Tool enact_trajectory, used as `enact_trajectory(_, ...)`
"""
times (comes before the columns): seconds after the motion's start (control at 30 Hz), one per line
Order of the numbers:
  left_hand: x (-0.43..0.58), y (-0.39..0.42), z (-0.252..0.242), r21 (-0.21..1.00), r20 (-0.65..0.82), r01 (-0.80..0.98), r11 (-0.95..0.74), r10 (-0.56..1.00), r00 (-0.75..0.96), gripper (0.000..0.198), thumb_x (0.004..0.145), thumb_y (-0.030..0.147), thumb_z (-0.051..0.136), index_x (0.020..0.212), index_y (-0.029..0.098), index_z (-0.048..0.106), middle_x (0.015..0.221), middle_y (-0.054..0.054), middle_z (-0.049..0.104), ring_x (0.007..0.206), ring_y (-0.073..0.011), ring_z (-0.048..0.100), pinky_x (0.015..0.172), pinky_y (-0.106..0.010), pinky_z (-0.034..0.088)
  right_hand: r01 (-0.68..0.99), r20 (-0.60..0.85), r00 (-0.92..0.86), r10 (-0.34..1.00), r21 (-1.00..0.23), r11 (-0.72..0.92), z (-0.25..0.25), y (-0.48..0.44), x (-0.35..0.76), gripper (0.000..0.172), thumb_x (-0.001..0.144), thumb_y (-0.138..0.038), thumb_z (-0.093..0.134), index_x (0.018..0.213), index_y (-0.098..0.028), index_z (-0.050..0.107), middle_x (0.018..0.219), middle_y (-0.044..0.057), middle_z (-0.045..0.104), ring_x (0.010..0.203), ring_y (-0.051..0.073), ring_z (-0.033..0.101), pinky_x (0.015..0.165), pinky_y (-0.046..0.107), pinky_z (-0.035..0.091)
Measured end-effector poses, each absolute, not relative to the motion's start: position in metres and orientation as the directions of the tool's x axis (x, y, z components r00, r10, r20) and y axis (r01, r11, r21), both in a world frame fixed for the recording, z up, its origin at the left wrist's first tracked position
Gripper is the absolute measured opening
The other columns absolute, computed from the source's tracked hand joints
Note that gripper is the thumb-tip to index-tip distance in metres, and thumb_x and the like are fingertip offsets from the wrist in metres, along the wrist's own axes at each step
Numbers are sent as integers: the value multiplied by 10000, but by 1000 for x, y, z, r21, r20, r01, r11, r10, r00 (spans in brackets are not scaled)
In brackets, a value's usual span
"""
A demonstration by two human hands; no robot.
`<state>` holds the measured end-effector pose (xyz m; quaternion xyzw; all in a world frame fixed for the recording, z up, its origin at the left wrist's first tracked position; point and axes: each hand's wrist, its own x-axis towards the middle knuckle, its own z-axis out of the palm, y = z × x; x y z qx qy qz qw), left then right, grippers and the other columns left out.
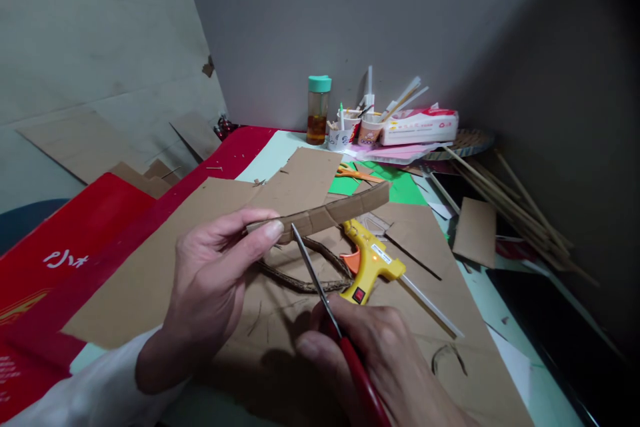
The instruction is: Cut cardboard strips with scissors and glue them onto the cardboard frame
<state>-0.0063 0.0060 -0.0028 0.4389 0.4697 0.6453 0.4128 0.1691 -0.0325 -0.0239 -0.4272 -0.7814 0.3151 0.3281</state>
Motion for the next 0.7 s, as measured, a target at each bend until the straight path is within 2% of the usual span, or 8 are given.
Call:
enact_trajectory(0.07, -5, 7, -1, 971, 143, -147, -190, 949, -281, 79, 748, 213, 803, 785, 274, 837, 677, 10, 683, 678, -151, 609, 615, -226, 517, 447, 240, -416, 877, -786, 427, -26, -31, 168, 369, 1033, -408, 438, 764, -226, 613, 578, -11, 587, 489, 153, 559, 473, 252, 429)
enact_trajectory(0.2, -3, 8, 1, 972, 110, -171, -163, 953, -282, 77, 740, 212, 792, 785, 257, 836, 666, 10, 667, 654, -145, 585, 636, -239, 516, 398, 75, -462, 884, -873, 282, -28, -28, 166, 283, 957, -321, 535, 692, -227, 499, 572, -55, 460, 493, 116, 430, 469, 238, 341)
enact_trajectory(0.3, -3, 9, 0, 970, 115, -177, -170, 952, -283, 67, 730, 220, 799, 780, 251, 830, 673, 13, 667, 664, -147, 587, 651, -244, 513, 388, 19, -419, 908, -900, 197, -27, -29, 162, 270, 926, -294, 527, 681, -230, 432, 576, -67, 406, 503, 106, 400, 488, 236, 309)
enact_trajectory(0.4, -3, 9, -1, 967, 129, -176, -185, 948, -290, 56, 725, 223, 805, 772, 247, 825, 667, 19, 655, 676, -146, 588, 658, -239, 504, 405, 26, -382, 924, -894, 193, -28, -31, 157, 293, 937, -307, 510, 673, -234, 405, 574, -70, 391, 489, 101, 385, 481, 237, 291)
enact_trajectory(0.53, -5, 8, -5, 965, 124, -186, -183, 949, -291, 43, 725, 225, 805, 766, 229, 816, 647, 26, 635, 665, -137, 575, 644, -232, 483, 414, 111, -357, 927, -871, 264, -33, -34, 152, 306, 955, -278, 470, 669, -241, 369, 565, -74, 370, 475, 95, 346, 475, 235, 279)
enact_trajectory(0.7, -3, 10, -9, 950, 163, -213, -230, 942, -293, 47, 745, 209, 800, 783, 186, 783, 679, 21, 676, 668, -118, 578, 646, -210, 461, 454, 188, -287, 939, -837, 306, -35, -33, 149, 331, 951, -305, 448, 645, -252, 333, 527, -78, 327, 432, 92, 311, 443, 243, 243)
